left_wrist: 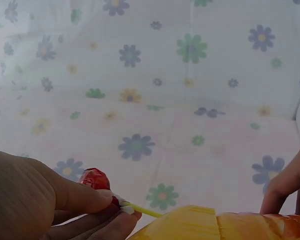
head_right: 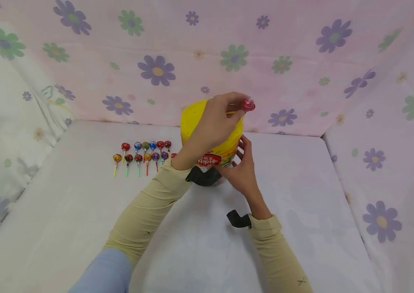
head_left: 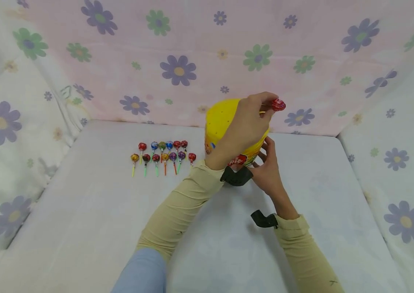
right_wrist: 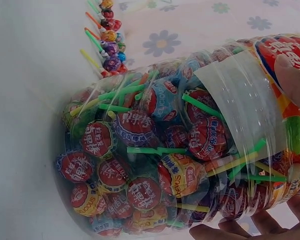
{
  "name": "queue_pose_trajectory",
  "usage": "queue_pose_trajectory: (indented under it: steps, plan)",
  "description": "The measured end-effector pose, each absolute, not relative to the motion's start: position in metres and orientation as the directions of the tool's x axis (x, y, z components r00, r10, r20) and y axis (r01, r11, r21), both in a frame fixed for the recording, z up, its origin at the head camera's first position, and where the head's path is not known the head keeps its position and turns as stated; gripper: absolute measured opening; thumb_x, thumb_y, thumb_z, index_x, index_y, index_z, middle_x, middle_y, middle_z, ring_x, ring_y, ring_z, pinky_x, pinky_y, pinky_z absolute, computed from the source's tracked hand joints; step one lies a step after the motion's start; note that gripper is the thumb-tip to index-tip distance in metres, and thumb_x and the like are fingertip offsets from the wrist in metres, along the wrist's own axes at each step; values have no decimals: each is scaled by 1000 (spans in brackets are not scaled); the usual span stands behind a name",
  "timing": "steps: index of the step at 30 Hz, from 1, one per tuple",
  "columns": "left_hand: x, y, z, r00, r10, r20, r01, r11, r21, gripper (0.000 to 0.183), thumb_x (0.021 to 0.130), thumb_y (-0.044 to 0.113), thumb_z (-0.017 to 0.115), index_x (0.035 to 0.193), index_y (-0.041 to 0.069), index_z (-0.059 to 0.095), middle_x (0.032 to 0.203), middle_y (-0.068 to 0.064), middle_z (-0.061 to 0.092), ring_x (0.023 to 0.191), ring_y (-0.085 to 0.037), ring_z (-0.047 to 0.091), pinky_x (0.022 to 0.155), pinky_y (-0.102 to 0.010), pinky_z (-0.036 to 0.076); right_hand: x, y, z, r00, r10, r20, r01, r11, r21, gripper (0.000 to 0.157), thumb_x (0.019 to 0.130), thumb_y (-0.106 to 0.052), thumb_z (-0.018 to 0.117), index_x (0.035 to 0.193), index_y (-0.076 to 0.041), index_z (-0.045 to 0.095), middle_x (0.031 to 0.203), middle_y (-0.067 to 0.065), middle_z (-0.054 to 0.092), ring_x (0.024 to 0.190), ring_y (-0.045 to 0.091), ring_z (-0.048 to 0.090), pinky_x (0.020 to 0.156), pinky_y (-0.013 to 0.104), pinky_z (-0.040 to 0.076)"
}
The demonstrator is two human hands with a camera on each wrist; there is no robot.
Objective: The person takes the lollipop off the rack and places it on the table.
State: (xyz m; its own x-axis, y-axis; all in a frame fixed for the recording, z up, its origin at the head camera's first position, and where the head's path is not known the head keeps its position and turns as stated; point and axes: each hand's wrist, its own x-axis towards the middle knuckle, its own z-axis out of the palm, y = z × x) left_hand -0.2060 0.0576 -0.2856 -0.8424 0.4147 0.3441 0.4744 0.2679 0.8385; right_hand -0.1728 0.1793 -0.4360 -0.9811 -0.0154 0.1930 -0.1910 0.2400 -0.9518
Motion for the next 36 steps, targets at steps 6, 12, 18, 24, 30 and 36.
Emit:
queue_pose_trajectory:
  steps: [6, 12, 18, 24, 30, 36]
  plan:
    - [-209, 62, -289, -815, 408, 413, 531, 237, 814, 30, 100, -6, 56, 129, -6, 61, 119, -14, 72, 107, -19, 69, 93, -14, 53, -173, 179, -437, -983, -4, 183, -179, 246, -953, 100, 80, -9, 87, 156, -25, 25, 156, 13, 35, 142, 41, 41, 110, 66, 41]
    - [-213, 64, -293, -796, 363, 485, 571, 182, 800, 32, 99, -3, 59, 131, -4, 61, 120, -13, 72, 107, -17, 69, 90, -14, 54, -173, 179, -436, -985, 1, 171, -166, 248, -954, 99, 80, -10, 86, 156, -23, 25, 155, 12, 36, 142, 40, 42, 111, 64, 41]
    - [-210, 58, -295, -755, 287, 590, 629, 63, 775, 35, 98, 0, 63, 133, -2, 61, 119, -14, 71, 105, -18, 69, 90, -16, 56, -173, 178, -437, -981, -15, 193, -191, 247, -950, 95, 83, -8, 84, 156, -20, 24, 153, 14, 37, 141, 41, 43, 110, 64, 42]
    - [-200, 34, -305, -755, 203, 623, 633, -18, 774, 34, 96, -1, 66, 131, -3, 62, 118, -17, 71, 105, -21, 70, 90, -22, 59, -173, 178, -437, -977, -26, 213, -213, 246, -946, 96, 82, -10, 86, 155, -19, 24, 150, 11, 39, 137, 36, 46, 110, 62, 44]
    - [-193, -3, -318, -752, 126, 647, 644, -72, 762, 35, 95, -5, 66, 129, -8, 61, 121, -22, 68, 106, -28, 70, 90, -31, 60, -173, 177, -436, -979, -11, 202, -198, 261, -945, 98, 81, -14, 87, 155, -22, 24, 151, 10, 38, 138, 37, 46, 108, 64, 44]
    - [-191, -49, -337, -718, 14, 696, 695, -45, 718, 32, 91, -10, 68, 123, -13, 62, 117, -27, 68, 100, -29, 72, 84, -34, 62, -173, 177, -437, -981, -20, 194, -193, 250, -949, 99, 81, -12, 87, 156, -23, 23, 151, 10, 37, 138, 38, 45, 108, 65, 43]
